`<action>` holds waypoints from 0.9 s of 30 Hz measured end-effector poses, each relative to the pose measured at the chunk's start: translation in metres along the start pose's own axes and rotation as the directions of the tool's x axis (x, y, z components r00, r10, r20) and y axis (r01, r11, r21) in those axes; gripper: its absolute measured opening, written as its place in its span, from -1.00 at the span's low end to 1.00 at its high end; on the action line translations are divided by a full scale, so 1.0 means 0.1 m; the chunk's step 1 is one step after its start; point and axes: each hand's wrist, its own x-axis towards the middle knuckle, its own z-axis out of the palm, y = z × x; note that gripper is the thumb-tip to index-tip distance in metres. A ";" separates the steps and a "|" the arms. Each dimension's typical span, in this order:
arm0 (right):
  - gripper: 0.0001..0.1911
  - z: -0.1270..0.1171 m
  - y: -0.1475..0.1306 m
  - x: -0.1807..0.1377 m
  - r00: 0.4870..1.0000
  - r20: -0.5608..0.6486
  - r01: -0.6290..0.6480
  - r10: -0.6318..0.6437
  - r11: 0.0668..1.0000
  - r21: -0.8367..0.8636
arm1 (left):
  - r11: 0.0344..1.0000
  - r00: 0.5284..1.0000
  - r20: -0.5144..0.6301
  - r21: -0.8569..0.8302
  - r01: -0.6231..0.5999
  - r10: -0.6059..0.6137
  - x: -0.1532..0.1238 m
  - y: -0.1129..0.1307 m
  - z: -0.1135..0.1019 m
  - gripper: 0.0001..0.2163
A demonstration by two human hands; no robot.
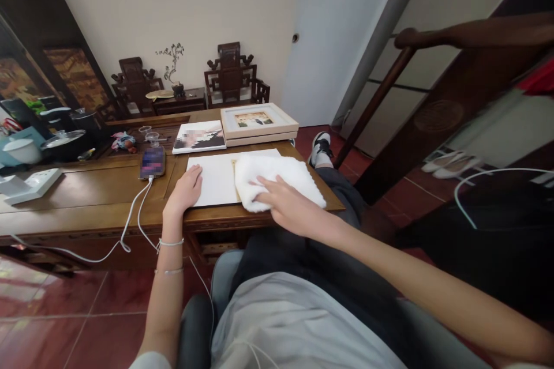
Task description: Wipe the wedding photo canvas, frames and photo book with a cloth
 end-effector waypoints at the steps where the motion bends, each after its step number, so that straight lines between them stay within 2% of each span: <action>1: -0.40 -0.04 -0.01 -0.10 0.999 0.016 0.031 -0.031 0.999 0.023 | 1.000 1.000 0.002 0.001 -0.001 0.001 0.00 0.00 0.00 -0.53; 4: -0.44 -0.16 0.02 -0.25 0.990 0.075 0.118 -0.122 0.991 0.058 | 1.000 1.000 -0.001 -0.006 -0.010 0.010 0.00 -0.01 0.00 -0.54; 7: -0.43 -0.23 0.14 -0.17 0.978 0.099 0.175 -0.181 0.982 0.072 | 1.000 1.000 -0.009 -0.022 -0.018 0.018 0.00 -0.02 0.00 -0.56; 10: -0.37 -0.21 0.30 0.13 0.984 0.064 0.160 -0.164 0.985 0.063 | 1.000 1.000 -0.011 -0.022 -0.010 0.010 0.00 -0.02 0.01 -0.55; 14: -0.39 -0.12 0.48 0.67 0.997 0.028 0.066 -0.065 0.997 -0.035 | 1.000 1.000 -0.017 -0.022 -0.008 0.007 0.00 -0.02 0.01 -0.55; 17: -0.44 -0.06 0.51 1.01 1.000 -0.003 0.019 -0.019 0.997 -0.075 | 0.999 1.000 -0.020 -0.029 -0.017 0.017 0.01 -0.04 0.01 -0.56; 19: -0.46 -0.03 0.48 1.12 1.000 -0.015 -0.022 0.021 0.995 -0.098 | 1.000 1.000 -0.024 -0.024 -0.015 0.014 0.01 -0.05 0.02 -0.56; 23: -0.45 0.03 0.30 1.03 0.999 0.034 -0.019 0.026 0.984 -0.179 | 1.000 1.000 -0.019 -0.005 -0.010 0.010 0.01 -0.05 0.03 -0.55; 27: -0.39 0.02 0.06 0.59 0.994 0.078 0.086 -0.076 0.988 -0.129 | 0.999 1.000 -0.022 -0.025 -0.022 0.021 0.01 -0.03 0.03 -0.55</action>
